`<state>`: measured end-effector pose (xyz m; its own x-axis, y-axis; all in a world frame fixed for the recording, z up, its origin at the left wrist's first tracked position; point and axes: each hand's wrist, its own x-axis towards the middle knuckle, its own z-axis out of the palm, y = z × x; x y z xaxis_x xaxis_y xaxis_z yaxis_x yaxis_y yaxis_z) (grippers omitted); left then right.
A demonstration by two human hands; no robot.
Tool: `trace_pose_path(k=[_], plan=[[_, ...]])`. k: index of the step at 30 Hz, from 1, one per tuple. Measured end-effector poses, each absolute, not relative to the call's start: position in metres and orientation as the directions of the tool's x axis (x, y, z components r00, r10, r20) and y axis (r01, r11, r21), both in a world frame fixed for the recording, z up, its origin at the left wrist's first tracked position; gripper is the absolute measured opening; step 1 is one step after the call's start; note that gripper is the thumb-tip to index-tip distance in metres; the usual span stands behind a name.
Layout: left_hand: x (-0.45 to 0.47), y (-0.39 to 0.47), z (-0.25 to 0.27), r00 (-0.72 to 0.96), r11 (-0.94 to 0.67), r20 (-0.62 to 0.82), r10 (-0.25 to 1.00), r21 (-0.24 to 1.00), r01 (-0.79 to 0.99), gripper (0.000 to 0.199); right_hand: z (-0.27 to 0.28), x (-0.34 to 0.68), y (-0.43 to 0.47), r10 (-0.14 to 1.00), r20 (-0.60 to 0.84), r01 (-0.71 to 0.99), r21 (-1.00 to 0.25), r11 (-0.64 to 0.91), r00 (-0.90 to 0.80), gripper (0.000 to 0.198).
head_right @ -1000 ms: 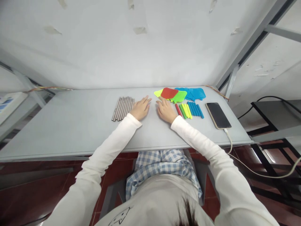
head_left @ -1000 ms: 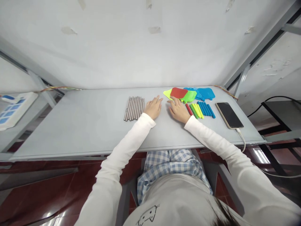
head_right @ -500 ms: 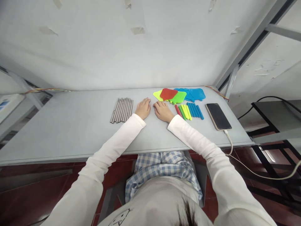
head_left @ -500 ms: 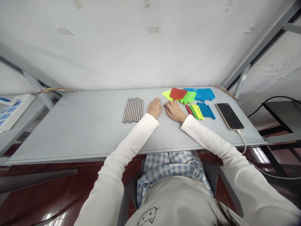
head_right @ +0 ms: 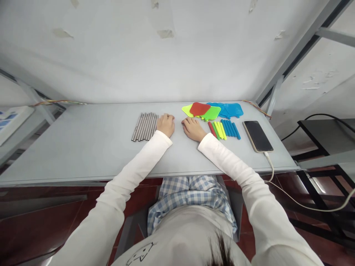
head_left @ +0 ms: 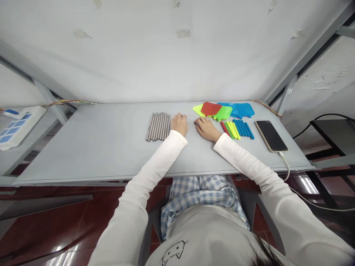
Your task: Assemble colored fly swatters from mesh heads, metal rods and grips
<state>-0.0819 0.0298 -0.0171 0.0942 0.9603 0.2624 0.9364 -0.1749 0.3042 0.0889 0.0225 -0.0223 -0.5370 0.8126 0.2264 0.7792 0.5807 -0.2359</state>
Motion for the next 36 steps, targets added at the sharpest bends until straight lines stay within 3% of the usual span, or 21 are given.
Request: trace_pose_path(k=[4,7,13,18,24,29,36], plan=[[-0.095,0.028,-0.011,-0.200,0.067,0.356,0.913,0.353,0.933,0.032,-0.022,0.089,0.022,0.808,0.227,0.780,-0.219,0.586,-0.544,0.037],[-0.106,0.030,-0.012,-0.310,0.172,0.340,0.888,0.381,0.909,0.029,-0.024,0.089,0.023,0.805,0.231,0.782,-0.203,0.589,-0.546,0.038],[-0.111,0.031,-0.004,-0.191,0.150,0.195,0.962,0.208,0.967,0.027,-0.026,0.090,0.024,0.798,0.241,0.781,-0.186,0.597,-0.553,0.037],[-0.098,0.028,-0.004,0.060,-0.110,0.193,0.979,0.258,0.960,0.021,-0.026,0.089,0.024,0.792,0.249,0.784,-0.156,0.601,-0.557,0.035],[-0.082,0.023,-0.014,0.176,-0.226,0.255,0.951,0.181,0.957,0.028,-0.026,0.089,0.023,0.795,0.270,0.799,-0.125,0.588,-0.543,0.036],[-0.083,0.021,-0.011,0.176,-0.213,0.244,0.954,0.135,0.968,0.027,-0.022,0.089,0.021,0.802,0.256,0.800,-0.141,0.584,-0.540,0.034],[-0.112,0.031,-0.005,-0.077,0.047,0.233,0.969,0.133,0.990,0.023,-0.025,0.090,0.020,0.799,0.268,0.797,-0.148,0.586,-0.538,0.034]])
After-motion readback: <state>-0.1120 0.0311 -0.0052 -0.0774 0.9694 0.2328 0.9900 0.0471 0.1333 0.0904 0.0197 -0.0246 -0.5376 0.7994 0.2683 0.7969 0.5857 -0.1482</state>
